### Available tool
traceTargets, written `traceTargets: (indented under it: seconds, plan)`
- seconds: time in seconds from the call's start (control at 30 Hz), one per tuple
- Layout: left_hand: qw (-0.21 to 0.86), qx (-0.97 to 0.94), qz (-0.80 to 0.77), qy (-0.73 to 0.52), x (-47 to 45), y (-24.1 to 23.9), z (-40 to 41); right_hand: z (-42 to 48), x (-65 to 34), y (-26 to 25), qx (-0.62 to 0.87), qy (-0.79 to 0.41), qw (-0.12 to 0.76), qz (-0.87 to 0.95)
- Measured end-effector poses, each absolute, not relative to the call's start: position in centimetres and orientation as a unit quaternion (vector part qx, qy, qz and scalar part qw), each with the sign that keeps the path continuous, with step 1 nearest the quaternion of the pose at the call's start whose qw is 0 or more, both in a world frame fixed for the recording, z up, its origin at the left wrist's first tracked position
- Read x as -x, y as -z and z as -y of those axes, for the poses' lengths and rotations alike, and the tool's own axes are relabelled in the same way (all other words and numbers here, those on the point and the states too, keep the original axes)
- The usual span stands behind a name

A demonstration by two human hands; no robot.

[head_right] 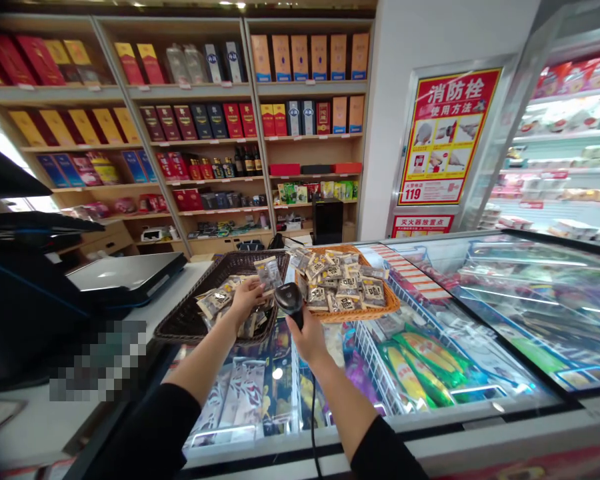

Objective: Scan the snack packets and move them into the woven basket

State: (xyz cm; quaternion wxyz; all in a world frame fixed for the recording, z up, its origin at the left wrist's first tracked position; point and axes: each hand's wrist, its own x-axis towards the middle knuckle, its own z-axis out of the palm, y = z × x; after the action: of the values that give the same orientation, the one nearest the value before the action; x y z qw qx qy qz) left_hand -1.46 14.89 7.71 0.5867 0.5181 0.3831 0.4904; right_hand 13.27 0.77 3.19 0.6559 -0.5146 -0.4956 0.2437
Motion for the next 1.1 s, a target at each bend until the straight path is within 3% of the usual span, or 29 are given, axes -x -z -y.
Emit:
traceTargets:
  seconds: [0.17,0.53,0.63,0.83,0.97,1.1]
  plan:
    - [0.582,-0.515,-0.378,-0.503,1.3,-7.7,-14.9,-0.6,-13.3,-2.4,0.545,-0.176,0.612,0.546]
    - [0.552,-0.524,-0.424,-0.492,1.1,-8.0,-14.7,-0.3,-13.4,-2.9,0.512,-0.243,0.645,0.512]
    - [0.439,-0.583,-0.461,-0.505,1.4,-8.1,-14.8,-0.3,-13.3,-2.9,0.501,-0.264,0.655,0.5]
    - [0.043,-0.674,-0.584,-0.451,2.6,-9.0,-13.4,-0.3,-13.8,-2.9,0.451,-0.317,0.701,0.453]
    - [-0.026,-0.724,-0.539,-0.429,1.9,-9.7,-12.6,0.3,-16.8,-3.3,0.415,-0.32,0.789,0.32]
    - [-0.006,-0.825,-0.415,-0.385,-1.9,-10.9,-12.3,1.6,-21.7,-3.4,0.432,-0.284,0.82,0.247]
